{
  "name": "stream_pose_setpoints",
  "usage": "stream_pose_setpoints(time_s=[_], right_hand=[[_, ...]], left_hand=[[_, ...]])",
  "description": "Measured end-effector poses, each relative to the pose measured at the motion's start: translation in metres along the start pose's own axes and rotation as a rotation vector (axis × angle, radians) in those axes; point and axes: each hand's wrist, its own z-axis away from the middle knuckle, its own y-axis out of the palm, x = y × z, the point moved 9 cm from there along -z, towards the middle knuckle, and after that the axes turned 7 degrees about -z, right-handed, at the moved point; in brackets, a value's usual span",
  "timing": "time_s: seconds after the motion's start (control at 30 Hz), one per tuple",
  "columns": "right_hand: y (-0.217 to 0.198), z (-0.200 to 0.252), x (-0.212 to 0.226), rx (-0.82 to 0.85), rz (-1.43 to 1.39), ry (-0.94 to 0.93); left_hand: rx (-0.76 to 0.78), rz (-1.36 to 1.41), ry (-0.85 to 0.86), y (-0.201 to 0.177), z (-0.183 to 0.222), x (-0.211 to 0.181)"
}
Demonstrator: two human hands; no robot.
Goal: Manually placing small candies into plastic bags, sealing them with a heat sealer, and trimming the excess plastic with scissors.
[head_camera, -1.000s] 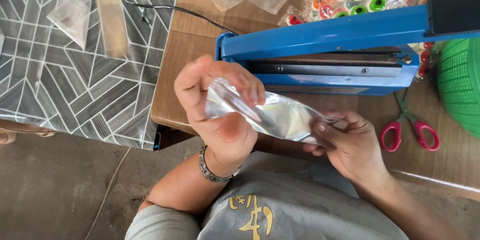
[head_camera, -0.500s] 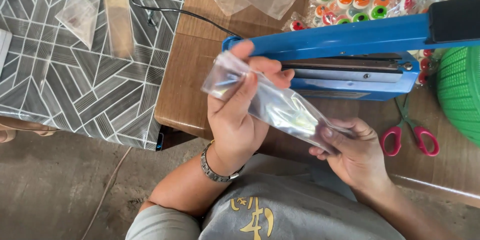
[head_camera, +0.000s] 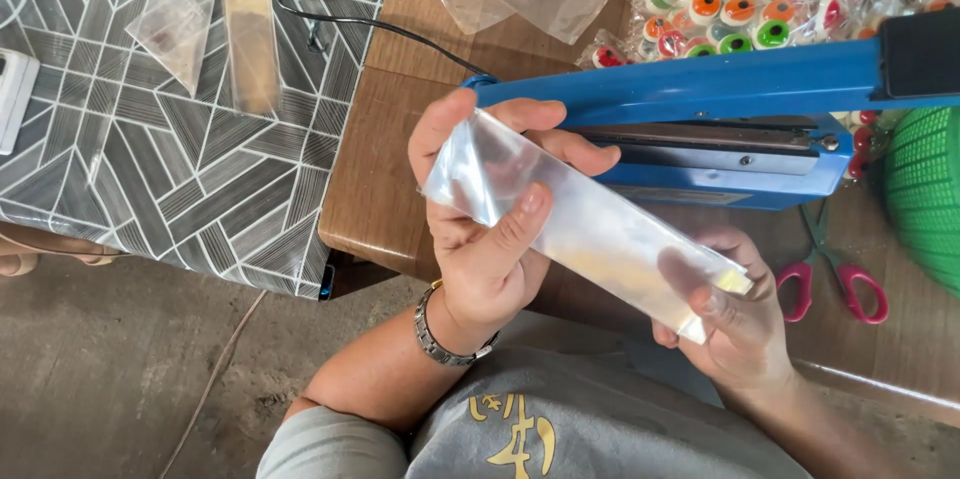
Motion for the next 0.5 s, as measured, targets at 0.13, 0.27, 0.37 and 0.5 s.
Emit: stream_pose_setpoints(time_s=[0.13,0.27,0.37,0.5], right_hand=[[-0.008,0.000,-0.003,-0.068,0.033,0.000],[0.003,-0.001,0.002,-0.088,0.108,-0.016],[0.006,-0.003,0.000,-0.080,0.105,-0.005],[-0.006,0.000,-0.003,-0.147,0.160,-0.023]], left_hand=[[-0.003,0.028,0.003,-0.006,0.001,0.004],[-0.001,0.033,-0.015,0.002,0.000,0.000],[-0.020,0.030,0.000,0.004,-0.005,-0.005],[-0.104,0.032,-0.076,-0.006,-0.001,0.002]])
